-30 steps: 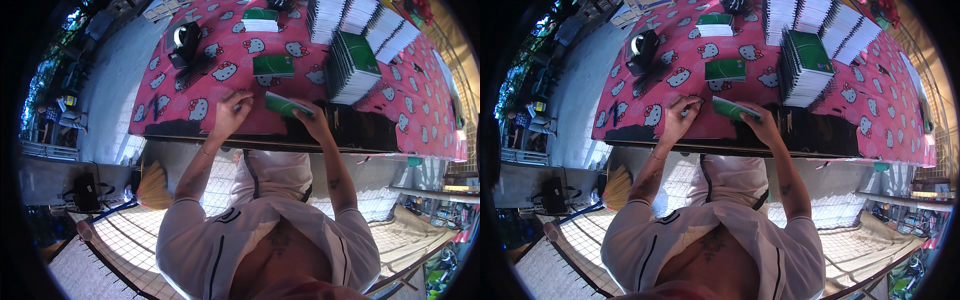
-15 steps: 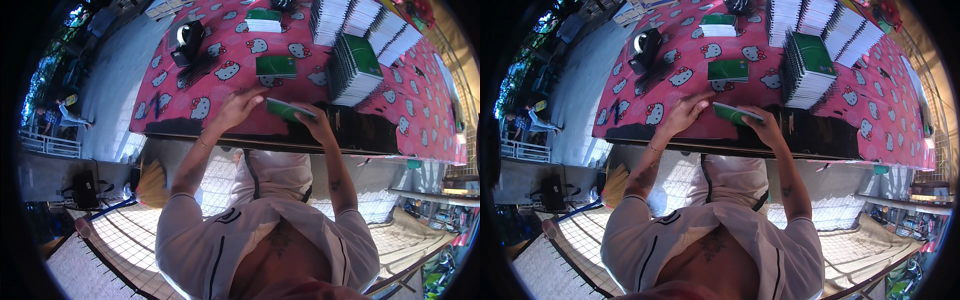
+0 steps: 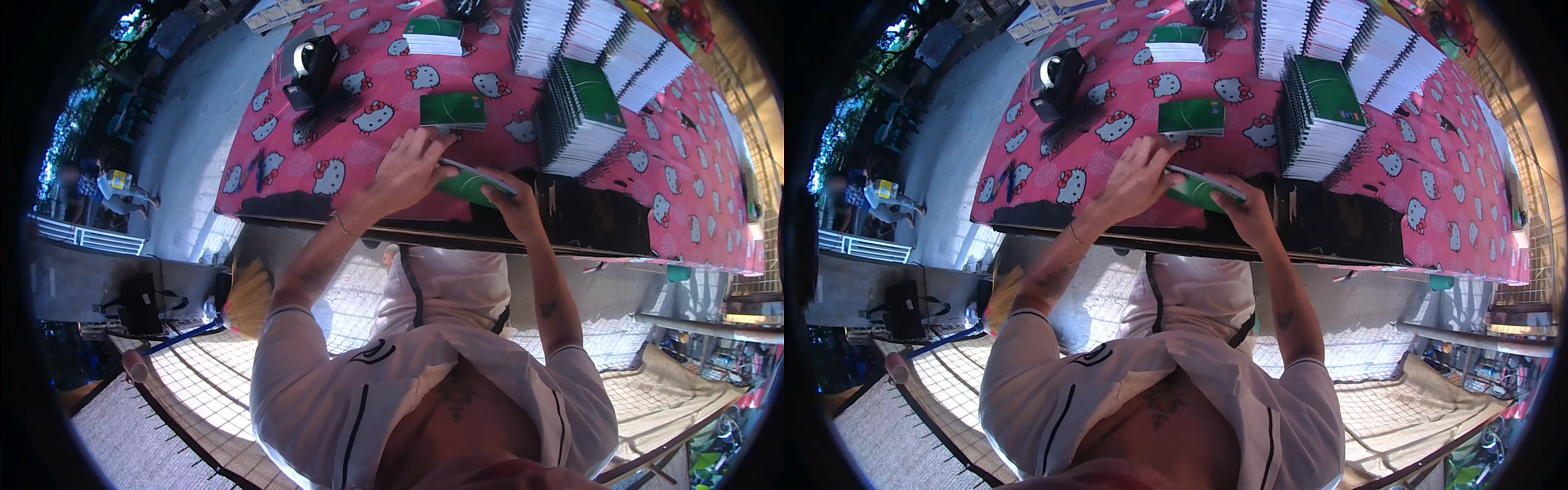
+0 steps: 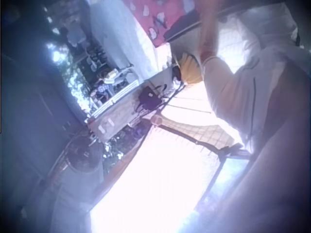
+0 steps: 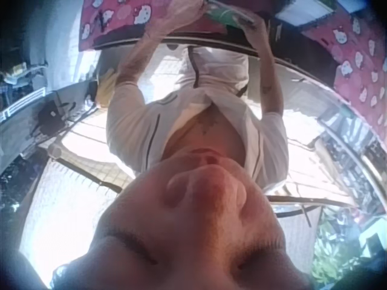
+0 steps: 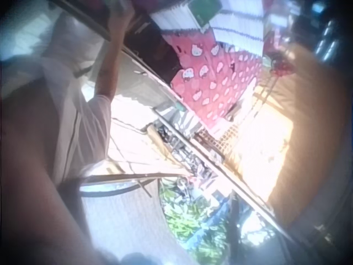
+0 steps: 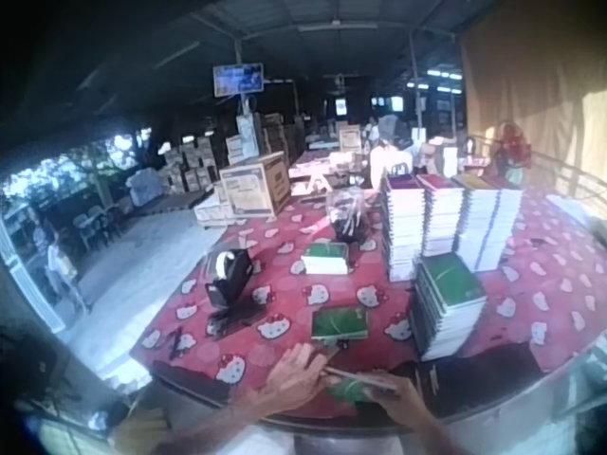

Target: The person assembles small notepads by hand, picking up green covers and placing them on top of stacked paper sheets before adding the assembled units to a larger pile.

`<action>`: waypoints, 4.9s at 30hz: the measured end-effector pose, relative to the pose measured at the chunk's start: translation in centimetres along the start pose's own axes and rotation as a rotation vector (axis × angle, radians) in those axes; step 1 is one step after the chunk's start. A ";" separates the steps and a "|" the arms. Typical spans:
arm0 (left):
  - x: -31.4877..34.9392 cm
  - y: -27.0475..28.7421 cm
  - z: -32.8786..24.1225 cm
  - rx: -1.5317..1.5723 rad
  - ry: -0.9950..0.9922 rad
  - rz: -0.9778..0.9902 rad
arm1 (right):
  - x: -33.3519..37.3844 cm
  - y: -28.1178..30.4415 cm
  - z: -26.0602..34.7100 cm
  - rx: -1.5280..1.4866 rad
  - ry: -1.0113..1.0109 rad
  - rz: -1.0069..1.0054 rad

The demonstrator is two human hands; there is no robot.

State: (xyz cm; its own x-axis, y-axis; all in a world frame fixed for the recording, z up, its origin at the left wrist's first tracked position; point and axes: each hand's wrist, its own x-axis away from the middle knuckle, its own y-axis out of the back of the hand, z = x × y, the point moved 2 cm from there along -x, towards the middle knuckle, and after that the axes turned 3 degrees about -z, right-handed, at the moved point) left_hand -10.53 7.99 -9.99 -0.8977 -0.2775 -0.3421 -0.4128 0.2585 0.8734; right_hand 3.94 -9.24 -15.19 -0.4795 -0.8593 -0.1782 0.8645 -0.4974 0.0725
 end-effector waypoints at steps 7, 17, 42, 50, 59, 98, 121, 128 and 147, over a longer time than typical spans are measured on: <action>5.3 -6.2 -2.6 -0.254 -0.011 -0.231 | 0.3 -0.4 0.2 -0.075 -0.065 -0.146; 2.8 -3.2 -2.8 -0.423 0.031 -0.245 | 0.6 -0.8 0.6 -0.110 -0.060 -0.044; 2.7 -5.1 -3.5 -0.457 -0.055 -0.126 | -0.7 -0.3 -2.1 0.111 0.004 0.043; 0.1 -3.7 -4.4 -0.460 -0.004 -0.211 | -0.5 -0.1 -2.9 0.163 -0.048 0.086; 1.5 -5.1 -5.5 -0.350 -0.135 -0.150 | -0.3 -0.2 -2.8 0.180 0.093 0.023; -1.2 -1.3 -7.2 0.129 -0.057 -0.116 | 0.7 2.5 4.9 0.520 0.315 -0.344; -23.4 -1.0 -5.1 0.461 -0.174 -0.687 | -3.6 17.3 14.6 0.576 0.381 -0.684; -6.7 -5.5 6.8 -0.214 -0.292 -0.144 | 3.6 8.5 13.0 0.466 0.645 -0.416; 2.2 0.8 20.5 -0.563 0.205 -0.390 | -1.0 1.8 -1.8 -0.009 0.078 -0.122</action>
State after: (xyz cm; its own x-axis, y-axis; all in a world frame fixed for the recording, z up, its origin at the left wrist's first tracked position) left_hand -15.94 26.53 -17.13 -0.6310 -0.4349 -0.6424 -0.5060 -0.3969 0.7658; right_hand 6.29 -9.06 -16.68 -0.5679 -0.7807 -0.2608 0.8022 -0.5960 0.0372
